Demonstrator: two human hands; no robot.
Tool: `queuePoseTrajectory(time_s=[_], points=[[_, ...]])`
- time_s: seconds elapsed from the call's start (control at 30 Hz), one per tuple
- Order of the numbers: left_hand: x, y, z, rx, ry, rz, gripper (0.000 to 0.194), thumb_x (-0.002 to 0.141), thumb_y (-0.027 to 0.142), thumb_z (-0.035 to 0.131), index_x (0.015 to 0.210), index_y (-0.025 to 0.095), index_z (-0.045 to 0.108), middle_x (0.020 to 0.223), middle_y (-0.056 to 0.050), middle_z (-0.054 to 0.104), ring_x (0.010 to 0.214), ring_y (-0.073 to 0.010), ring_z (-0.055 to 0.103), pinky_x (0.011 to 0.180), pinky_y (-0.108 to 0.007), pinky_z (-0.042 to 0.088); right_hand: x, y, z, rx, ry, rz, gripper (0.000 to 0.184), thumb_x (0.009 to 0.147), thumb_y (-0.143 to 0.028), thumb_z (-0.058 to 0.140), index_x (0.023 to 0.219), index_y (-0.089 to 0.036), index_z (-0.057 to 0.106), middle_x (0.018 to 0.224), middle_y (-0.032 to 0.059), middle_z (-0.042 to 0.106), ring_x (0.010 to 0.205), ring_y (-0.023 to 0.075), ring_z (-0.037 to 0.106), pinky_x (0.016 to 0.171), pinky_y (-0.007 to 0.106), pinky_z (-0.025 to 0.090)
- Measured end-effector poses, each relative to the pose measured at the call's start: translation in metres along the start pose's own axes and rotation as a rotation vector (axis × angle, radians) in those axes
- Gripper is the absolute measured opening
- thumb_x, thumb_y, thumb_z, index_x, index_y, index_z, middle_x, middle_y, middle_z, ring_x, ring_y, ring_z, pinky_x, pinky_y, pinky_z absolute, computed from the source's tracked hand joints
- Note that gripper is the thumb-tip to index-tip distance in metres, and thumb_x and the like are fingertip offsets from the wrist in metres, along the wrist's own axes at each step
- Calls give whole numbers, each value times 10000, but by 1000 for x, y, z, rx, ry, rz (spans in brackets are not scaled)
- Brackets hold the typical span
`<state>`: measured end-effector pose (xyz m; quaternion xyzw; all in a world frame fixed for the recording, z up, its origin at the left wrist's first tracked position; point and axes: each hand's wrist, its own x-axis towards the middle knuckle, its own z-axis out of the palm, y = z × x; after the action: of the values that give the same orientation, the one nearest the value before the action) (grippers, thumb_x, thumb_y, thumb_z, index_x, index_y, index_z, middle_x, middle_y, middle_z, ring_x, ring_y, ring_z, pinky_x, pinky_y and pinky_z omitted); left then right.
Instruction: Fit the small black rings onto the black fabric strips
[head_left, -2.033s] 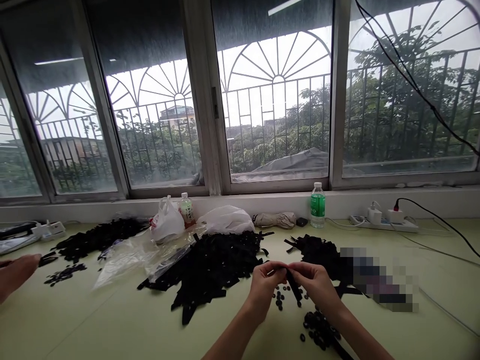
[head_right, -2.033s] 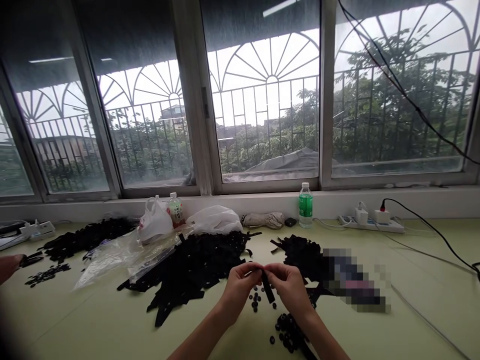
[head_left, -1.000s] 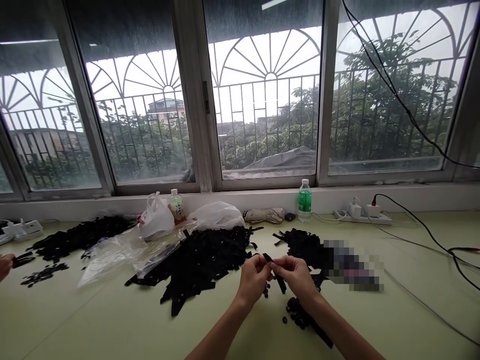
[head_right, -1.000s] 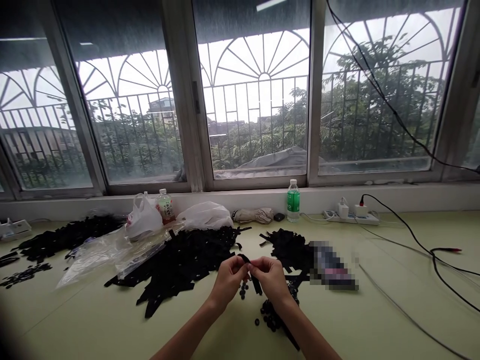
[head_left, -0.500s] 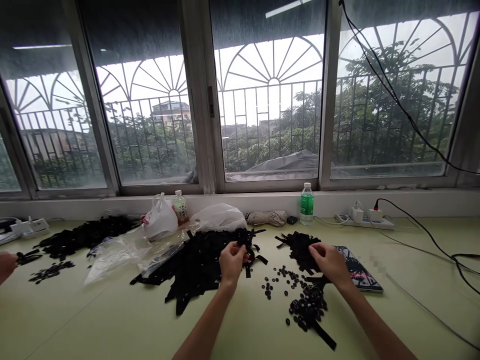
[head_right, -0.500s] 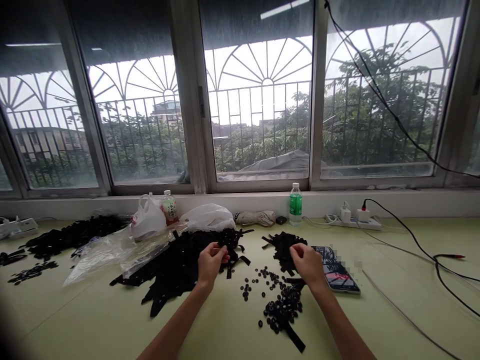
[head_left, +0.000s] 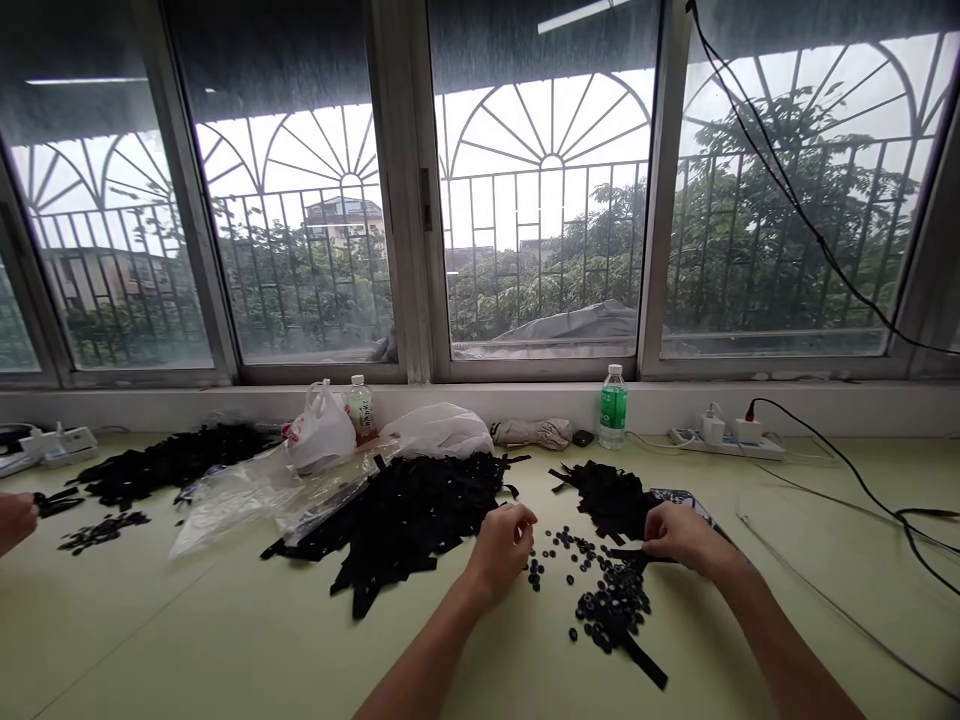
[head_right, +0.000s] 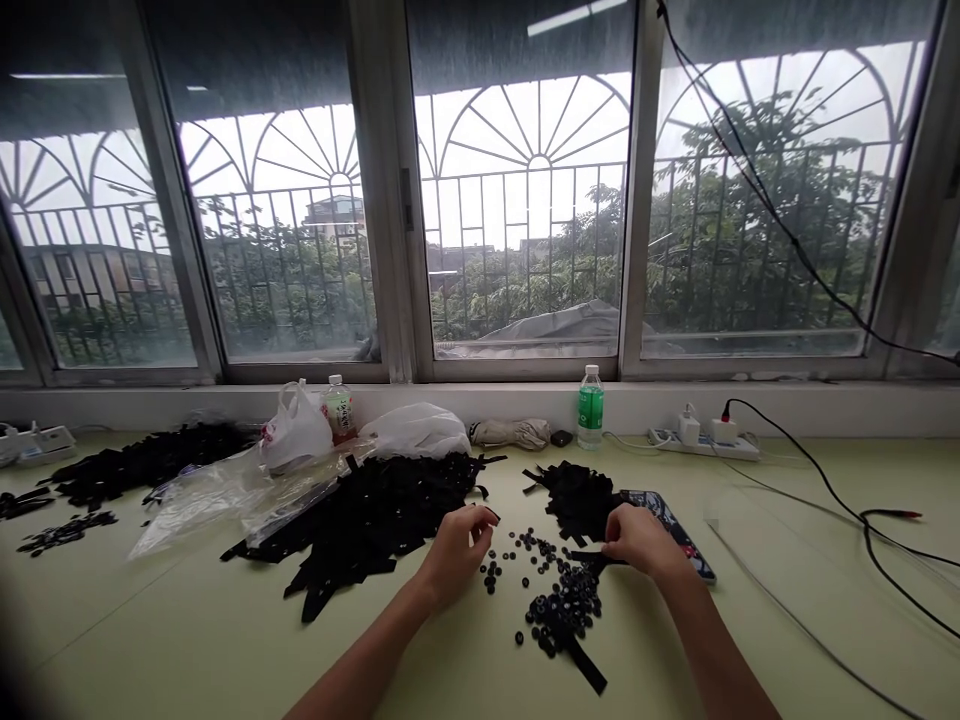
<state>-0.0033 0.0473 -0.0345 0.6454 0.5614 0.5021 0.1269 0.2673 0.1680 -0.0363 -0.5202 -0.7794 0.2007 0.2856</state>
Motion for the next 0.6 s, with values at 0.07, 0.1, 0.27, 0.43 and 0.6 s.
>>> queuePoseTrajectory(time_s=[0.07,0.1,0.27,0.43,0.6], points=[[-3,3,1,28,-68,42,180,766,180,515,784,176,694,722,-47,631,622,-151,549,581,-241,412,-2,-6,-2,25,-128,-21,88,497,-131,728,526,-213,712,594,45,676,536,173,615,484,243,393],[-4,5,0,42,-94,59,185,773,178,510,792,174,694,720,-50,628,613,-149,543,576,-242,411,-3,-9,-3,30,-173,-23,105,496,-120,721,544,-214,723,609,48,682,546,178,617,490,246,400],[-6,18,-3,93,-199,134,191,794,177,505,798,174,696,755,-72,642,636,-154,547,605,-248,420,-6,-19,-2,46,-233,-16,106,501,-98,693,540,-193,719,652,78,693,600,205,624,519,265,419],[-17,37,3,162,-369,242,171,785,175,532,782,182,702,749,-72,655,651,-153,559,597,-235,417,-7,-22,-1,65,-206,-38,79,517,-99,651,505,-174,669,627,82,670,580,200,600,509,272,406],[-23,41,10,201,-390,266,181,770,149,528,794,182,704,765,-69,661,666,-152,574,593,-225,420,-5,-32,0,172,-136,-130,74,639,-230,615,695,-193,647,647,34,642,614,179,582,551,266,412]])
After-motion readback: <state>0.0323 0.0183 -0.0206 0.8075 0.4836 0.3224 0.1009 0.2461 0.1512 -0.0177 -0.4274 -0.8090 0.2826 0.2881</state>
